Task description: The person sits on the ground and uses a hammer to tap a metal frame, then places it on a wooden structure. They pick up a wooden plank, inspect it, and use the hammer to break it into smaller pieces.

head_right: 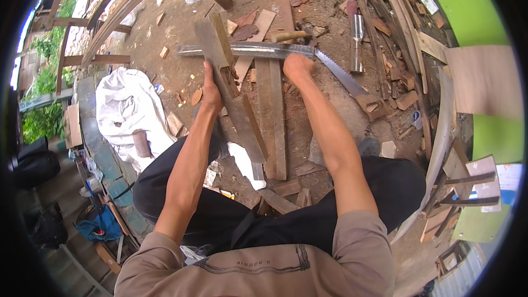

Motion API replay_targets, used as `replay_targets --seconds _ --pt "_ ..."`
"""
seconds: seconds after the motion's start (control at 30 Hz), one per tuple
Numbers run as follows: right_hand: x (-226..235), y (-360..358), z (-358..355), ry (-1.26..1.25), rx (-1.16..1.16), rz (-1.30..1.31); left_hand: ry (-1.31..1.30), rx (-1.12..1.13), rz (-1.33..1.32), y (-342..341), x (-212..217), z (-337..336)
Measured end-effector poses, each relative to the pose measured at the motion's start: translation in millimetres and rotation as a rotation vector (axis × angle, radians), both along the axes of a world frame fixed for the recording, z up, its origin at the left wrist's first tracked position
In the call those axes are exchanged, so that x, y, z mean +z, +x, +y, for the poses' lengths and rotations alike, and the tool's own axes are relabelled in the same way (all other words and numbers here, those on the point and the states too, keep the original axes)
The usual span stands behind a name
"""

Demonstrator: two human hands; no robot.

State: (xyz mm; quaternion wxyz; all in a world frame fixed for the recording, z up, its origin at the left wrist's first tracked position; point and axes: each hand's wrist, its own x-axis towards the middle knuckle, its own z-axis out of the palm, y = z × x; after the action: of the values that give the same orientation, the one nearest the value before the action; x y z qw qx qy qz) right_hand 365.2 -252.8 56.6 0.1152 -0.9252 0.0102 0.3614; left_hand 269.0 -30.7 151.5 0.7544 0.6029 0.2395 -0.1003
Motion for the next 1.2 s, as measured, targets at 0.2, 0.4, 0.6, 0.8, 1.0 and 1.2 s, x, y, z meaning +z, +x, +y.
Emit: replay_targets --seconds 0.2,0.4,0.6,0.8,1.0,1.2 --pt "33.9 47.6 47.3 0.078 -0.062 -0.312 -0.002 0.253 0.045 -50.6 29.7 10.4" --pt "-20.4 85.1 47.9 0.310 -0.453 0.020 -0.078 0.259 0.082 -77.4 61.2 22.7" --pt "-32.2 89.6 3.6 0.733 -0.897 0.124 -0.245 0.145 0.053 -69.7 66.4 24.8" --pt "43.6 40.1 -91.6 1.141 -0.854 0.296 -0.211 0.017 -0.001 -76.4 73.4 -3.3" --pt "159.1 -84.8 -103.8 1.443 -0.886 0.344 -0.120 -0.133 -0.062 -87.7 62.6 -35.7" --pt "149.5 -154.3 -157.9 1.252 -1.103 0.553 -0.004 -0.399 -0.118 -91.7 55.2 -96.7"
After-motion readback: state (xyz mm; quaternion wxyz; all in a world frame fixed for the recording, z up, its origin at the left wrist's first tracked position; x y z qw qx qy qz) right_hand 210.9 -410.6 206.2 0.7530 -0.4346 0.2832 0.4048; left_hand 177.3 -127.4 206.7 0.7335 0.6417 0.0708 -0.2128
